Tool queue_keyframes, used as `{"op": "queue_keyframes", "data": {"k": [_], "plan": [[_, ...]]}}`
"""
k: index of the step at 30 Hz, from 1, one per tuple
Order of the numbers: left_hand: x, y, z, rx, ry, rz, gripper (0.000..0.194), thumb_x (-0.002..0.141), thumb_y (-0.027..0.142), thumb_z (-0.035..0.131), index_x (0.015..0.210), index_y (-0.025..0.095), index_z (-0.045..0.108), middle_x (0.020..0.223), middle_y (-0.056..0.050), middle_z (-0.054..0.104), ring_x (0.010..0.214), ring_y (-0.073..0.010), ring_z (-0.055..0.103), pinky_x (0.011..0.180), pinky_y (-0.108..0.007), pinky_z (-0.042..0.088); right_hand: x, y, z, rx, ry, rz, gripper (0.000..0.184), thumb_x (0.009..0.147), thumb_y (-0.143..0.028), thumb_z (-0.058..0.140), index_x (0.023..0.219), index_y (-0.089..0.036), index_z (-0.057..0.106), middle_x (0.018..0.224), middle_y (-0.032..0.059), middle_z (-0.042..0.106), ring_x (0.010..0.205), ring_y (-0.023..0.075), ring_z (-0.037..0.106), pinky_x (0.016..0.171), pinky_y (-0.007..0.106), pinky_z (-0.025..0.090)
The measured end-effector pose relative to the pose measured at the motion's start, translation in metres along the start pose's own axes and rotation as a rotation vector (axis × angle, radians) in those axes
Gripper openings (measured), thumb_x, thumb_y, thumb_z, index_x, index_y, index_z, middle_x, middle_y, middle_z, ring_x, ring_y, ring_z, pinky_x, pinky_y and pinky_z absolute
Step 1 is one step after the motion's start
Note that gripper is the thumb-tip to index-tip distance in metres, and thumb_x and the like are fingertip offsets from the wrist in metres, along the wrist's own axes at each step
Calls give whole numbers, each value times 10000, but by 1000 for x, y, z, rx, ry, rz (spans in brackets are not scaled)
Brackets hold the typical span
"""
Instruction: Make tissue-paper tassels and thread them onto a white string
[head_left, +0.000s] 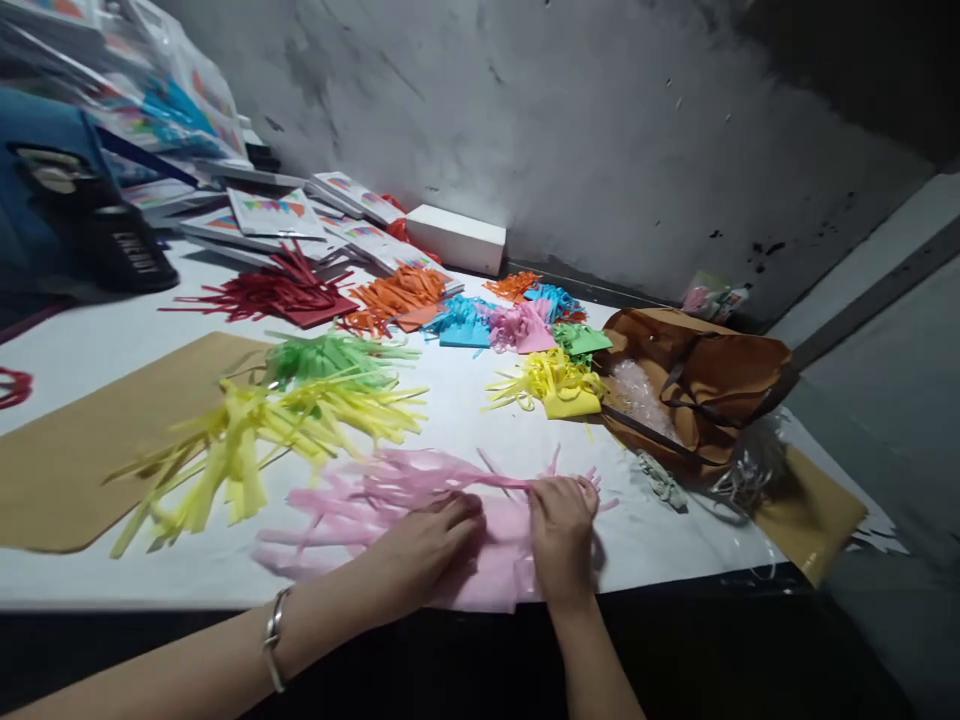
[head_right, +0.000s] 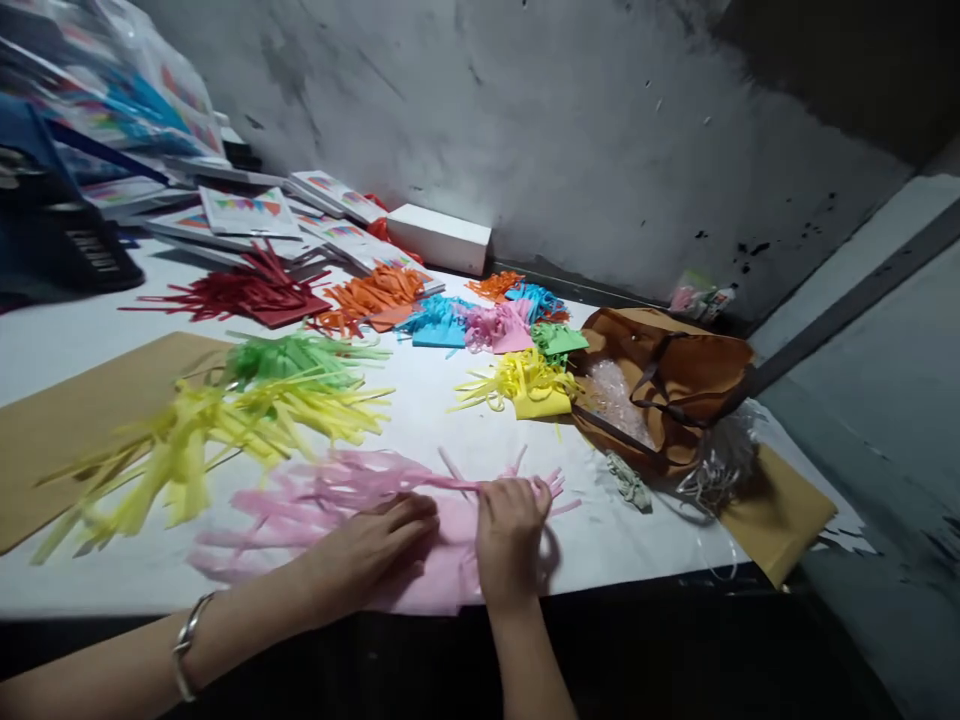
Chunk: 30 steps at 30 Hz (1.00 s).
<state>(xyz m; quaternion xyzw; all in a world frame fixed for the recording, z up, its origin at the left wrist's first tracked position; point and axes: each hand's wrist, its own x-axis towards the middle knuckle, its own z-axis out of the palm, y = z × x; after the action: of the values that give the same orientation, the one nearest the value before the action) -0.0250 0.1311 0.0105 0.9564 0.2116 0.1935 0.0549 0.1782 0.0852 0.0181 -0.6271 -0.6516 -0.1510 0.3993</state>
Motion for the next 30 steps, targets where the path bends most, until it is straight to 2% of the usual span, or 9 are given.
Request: {"op": "queue_keyframes", "data": {"k": [5,7,9,11,14,18,22,26,30], "plan": [[-4,-31,-6,13,85,-71,250,918,162,520,1135,208,635,1125,-102,667,1055,-268,595,928,-400,470,-23,75,-70,-193,379,222,312,1012,-345,467,917,-149,691,845,98,733,784,209,671,737,320,473],[-5,-47,-11,22,123,-80,238,928,170,496,1102,208,654,1104,-105,676,1032,-270,609,914,-397,481,-40,99,-105,-292,473,252,327,995,-372,497,892,-139,703,823,123,732,754,235,660,737,349,465],[-3,-51,-18,10,198,-85,216,936,185,490,1041,203,678,1071,-111,687,980,-263,629,865,-372,499,-52,106,-132,-398,444,168,309,984,-373,520,868,-166,719,817,101,741,766,239,664,881,406,440],[5,-37,-29,-99,274,-88,220,954,192,487,1037,213,689,1056,-101,692,945,-235,642,825,-322,507,-56,93,-145,-465,224,-111,270,999,-295,489,921,-190,725,837,49,751,787,206,676,1055,436,338],[26,13,-48,-480,209,-45,276,987,201,449,1127,253,681,1100,-77,689,993,-189,646,832,-247,506,-49,46,-142,-370,-77,-493,329,988,-90,392,1019,-171,709,897,23,757,880,164,694,1168,430,223],[58,72,-56,-938,-189,-209,245,918,360,571,931,189,746,839,-55,717,741,-162,627,677,-222,489,-33,-5,-128,-260,59,-473,265,939,-22,459,977,-127,699,828,53,754,899,190,702,1123,492,312],[70,86,-39,-1469,-528,-563,427,653,537,804,728,136,680,554,31,554,427,-70,387,419,-191,303,-30,-6,-123,-167,120,-466,226,893,-42,503,964,-147,690,775,21,736,799,164,706,1116,463,322],[66,95,-23,-1763,-499,-679,485,551,514,885,721,139,628,528,47,517,409,-53,366,393,-174,249,-43,5,-111,-20,215,-391,186,861,-65,531,897,-192,663,700,-10,689,630,138,665,1023,456,425],[68,106,-7,-1697,-219,-636,518,609,574,859,748,144,607,568,44,533,454,-49,369,434,-164,272,-63,2,-93,121,242,-97,221,974,-173,461,1046,-219,665,754,31,669,698,167,678,853,402,552]]}}
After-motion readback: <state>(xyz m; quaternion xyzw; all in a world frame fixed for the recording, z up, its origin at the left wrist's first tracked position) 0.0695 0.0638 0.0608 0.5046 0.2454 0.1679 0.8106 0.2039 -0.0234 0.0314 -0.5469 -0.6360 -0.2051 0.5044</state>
